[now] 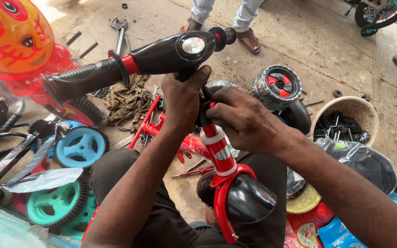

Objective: The person assembles a red tricycle by attaching the handlebar stem, tightening the front fork, and installing the front wheel. They use a screwdriver and pliers to secure the components in place.

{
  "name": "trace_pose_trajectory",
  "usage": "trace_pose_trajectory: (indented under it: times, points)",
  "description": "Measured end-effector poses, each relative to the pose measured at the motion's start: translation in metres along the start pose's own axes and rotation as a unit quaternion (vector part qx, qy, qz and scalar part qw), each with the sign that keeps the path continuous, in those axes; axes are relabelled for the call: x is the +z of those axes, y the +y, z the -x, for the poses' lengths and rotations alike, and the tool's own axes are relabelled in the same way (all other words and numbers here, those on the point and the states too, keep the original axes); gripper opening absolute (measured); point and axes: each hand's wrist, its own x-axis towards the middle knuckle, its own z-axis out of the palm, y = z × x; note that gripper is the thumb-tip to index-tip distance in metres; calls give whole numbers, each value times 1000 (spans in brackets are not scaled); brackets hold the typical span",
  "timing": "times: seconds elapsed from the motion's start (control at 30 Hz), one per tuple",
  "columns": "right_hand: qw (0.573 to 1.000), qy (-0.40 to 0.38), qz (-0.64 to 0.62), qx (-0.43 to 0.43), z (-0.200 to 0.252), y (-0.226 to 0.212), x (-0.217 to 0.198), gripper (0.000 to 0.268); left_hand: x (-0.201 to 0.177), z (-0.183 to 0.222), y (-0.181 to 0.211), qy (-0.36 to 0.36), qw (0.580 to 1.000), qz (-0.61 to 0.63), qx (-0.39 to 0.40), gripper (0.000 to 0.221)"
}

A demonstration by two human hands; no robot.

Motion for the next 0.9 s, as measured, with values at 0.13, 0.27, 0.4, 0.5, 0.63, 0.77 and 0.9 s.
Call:
trace_pose_trajectory:
  times: [0.13,0.27,0.4,0.5,0.63,0.77,0.9]
  points:
    - [984,55,-118,119,3,1,5,27,-2,-1,0,-2,1000,-16,11,18]
    - [961,-64,-1,270,1,9,9,18,-1,-5,-5,5,1000,-22,-1,21]
    - [997,-41,18,62,-3,21,5,26,-9,-24,-12,18,996,-77,52,21]
    - [990,16,-130,47,-18,41,3,37,-23,-56,-13,35,994,-100,39,23]
    - [949,-13,-100,299,-57,82,8,29,-52,-110,-11,2,999,-49,12,26]
    - [957,-80,-8,279,-95,112,23,40,-90,-154,-14,-27,999,8,18,23]
    - [970,-86,-8,229,-116,119,48,36,-123,-165,-19,-64,998,23,12,23]
